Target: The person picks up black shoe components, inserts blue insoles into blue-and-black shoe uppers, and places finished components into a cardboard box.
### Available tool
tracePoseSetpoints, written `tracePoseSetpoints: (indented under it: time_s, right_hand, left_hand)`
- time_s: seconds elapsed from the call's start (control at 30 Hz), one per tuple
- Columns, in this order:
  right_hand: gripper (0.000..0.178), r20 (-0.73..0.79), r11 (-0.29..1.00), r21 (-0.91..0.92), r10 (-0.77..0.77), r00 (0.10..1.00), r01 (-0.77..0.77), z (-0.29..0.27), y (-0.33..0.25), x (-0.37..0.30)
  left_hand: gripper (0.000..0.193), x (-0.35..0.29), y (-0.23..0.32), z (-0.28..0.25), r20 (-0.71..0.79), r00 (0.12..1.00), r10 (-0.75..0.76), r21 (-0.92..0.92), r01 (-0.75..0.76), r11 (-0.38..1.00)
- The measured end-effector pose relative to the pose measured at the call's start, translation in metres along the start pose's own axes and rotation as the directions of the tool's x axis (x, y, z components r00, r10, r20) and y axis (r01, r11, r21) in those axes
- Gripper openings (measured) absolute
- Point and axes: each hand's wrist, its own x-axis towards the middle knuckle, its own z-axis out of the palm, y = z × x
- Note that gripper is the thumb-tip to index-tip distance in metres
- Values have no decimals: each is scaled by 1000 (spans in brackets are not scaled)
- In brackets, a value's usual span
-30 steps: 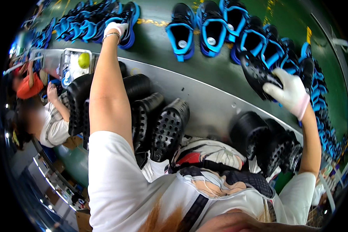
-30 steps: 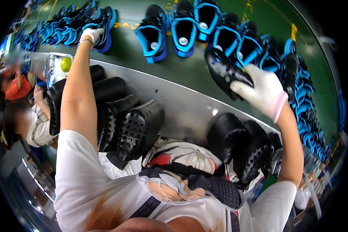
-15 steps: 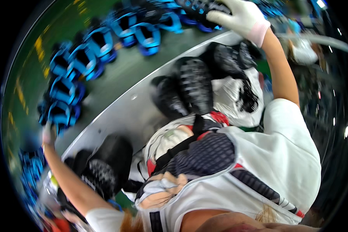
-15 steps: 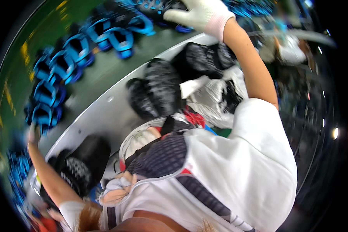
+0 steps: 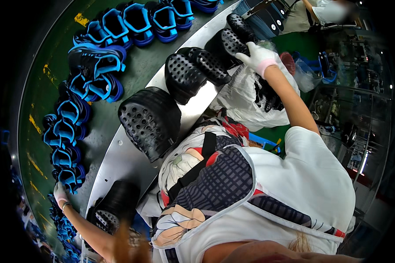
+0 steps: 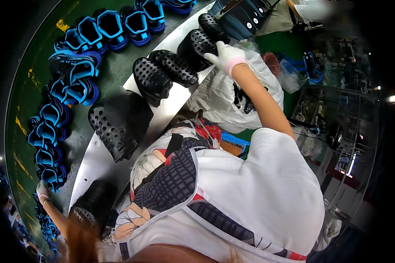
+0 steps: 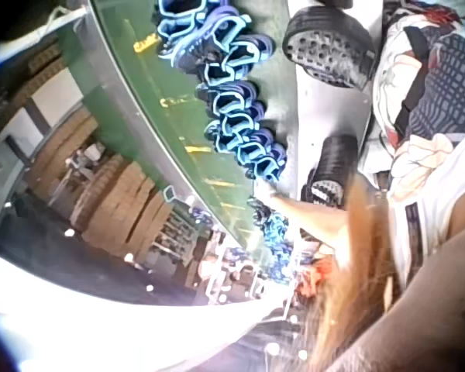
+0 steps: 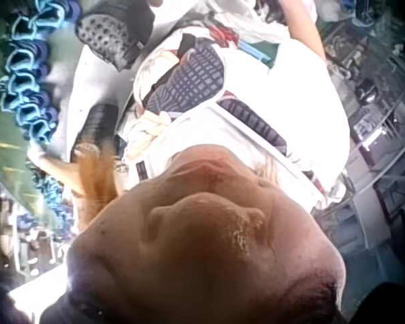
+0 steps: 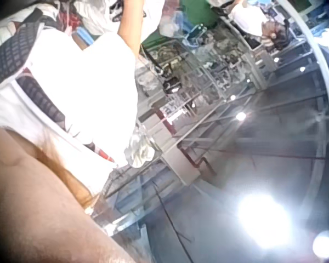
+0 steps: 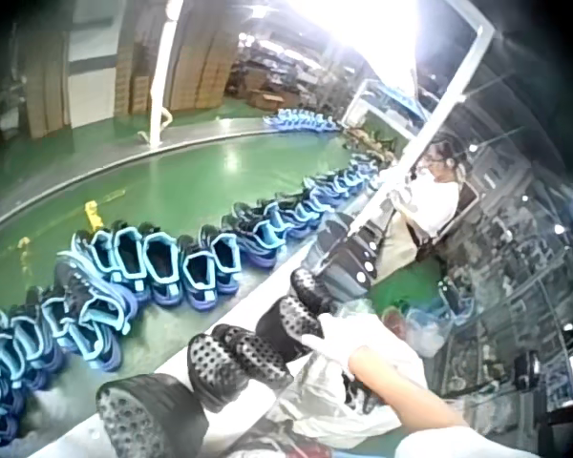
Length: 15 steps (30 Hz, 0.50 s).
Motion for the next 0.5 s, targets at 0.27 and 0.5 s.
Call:
tracePoseSetpoints:
  time_s: [0.27,0.5]
  right_hand:
    - [53,-370,948,172,-189,910,267,-10,36,41]
    - [42,-291,864,219,-386,875,454,4,65,87]
  left_hand:
    - [37,-124,75,43,9,986,164,78,-164,983]
    - [37,-193,119,86,87,954,286,127,-295,947]
